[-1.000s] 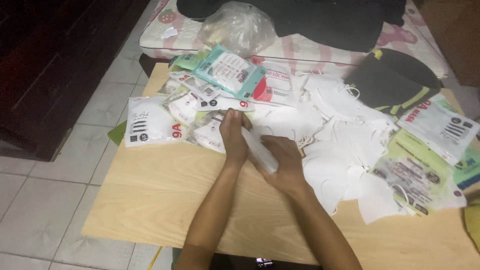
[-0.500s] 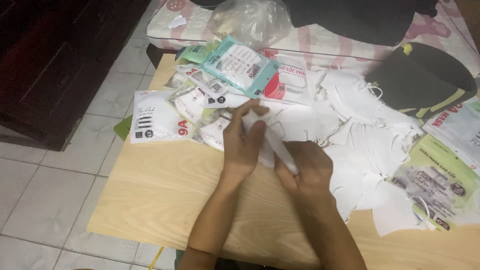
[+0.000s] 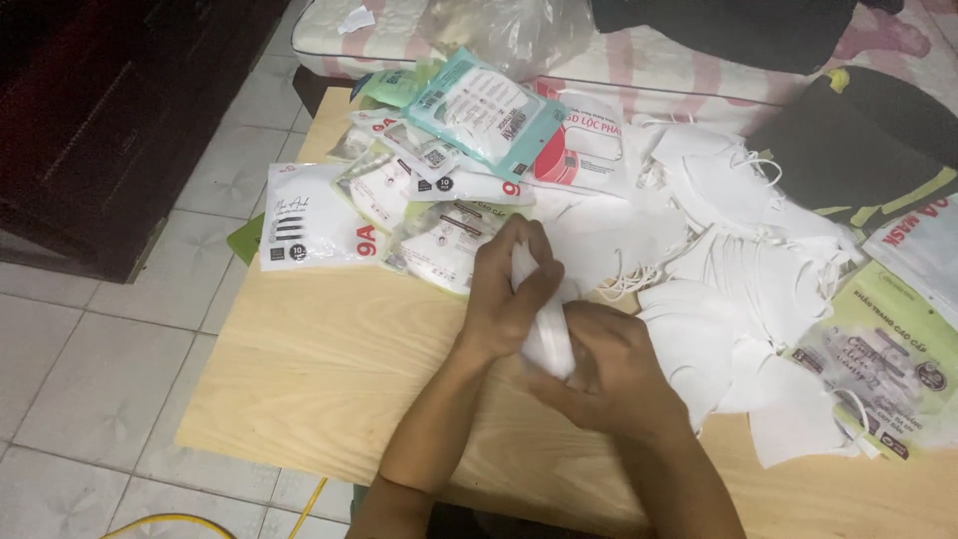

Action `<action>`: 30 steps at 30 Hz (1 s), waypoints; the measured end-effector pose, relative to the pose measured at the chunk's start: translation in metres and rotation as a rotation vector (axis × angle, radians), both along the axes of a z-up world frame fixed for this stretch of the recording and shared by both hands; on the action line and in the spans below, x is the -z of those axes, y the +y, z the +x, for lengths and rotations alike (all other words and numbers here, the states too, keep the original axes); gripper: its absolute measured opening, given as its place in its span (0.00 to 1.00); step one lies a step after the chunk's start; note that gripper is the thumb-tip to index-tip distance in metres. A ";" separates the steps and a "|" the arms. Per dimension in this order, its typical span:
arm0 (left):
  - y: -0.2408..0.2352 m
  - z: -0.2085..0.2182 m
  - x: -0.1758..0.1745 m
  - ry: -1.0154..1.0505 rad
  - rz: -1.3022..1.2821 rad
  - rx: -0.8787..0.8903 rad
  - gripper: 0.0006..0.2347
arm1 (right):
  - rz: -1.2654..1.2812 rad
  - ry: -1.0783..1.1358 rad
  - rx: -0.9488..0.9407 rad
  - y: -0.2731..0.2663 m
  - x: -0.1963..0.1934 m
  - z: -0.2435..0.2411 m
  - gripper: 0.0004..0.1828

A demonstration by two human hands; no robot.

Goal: Manually folding face masks and inserting them into individual plastic packaging bags.

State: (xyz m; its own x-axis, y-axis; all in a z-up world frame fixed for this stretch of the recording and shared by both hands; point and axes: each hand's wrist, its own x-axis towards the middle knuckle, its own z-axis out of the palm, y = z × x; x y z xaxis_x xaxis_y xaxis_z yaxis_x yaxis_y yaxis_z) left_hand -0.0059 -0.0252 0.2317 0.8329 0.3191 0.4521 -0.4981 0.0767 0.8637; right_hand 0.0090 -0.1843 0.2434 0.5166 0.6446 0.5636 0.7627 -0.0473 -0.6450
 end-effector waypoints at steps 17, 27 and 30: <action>-0.005 -0.009 -0.012 -0.153 -0.163 0.406 0.09 | 0.296 0.394 -0.115 -0.016 0.005 -0.002 0.10; -0.007 -0.009 -0.005 -0.161 -0.256 0.491 0.11 | 0.194 0.172 -0.027 -0.015 -0.008 -0.016 0.10; 0.001 -0.023 -0.015 -0.042 -0.089 0.459 0.09 | 0.099 0.293 0.049 -0.012 -0.032 -0.034 0.11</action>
State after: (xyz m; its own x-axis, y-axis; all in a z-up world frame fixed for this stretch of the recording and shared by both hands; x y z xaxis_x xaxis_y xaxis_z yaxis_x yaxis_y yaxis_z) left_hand -0.0286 -0.0239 0.2468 0.8787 -0.0388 0.4758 -0.4297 0.3699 0.8237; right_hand -0.0251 -0.1964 0.2759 0.6958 0.5643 0.4444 0.5416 -0.0058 -0.8406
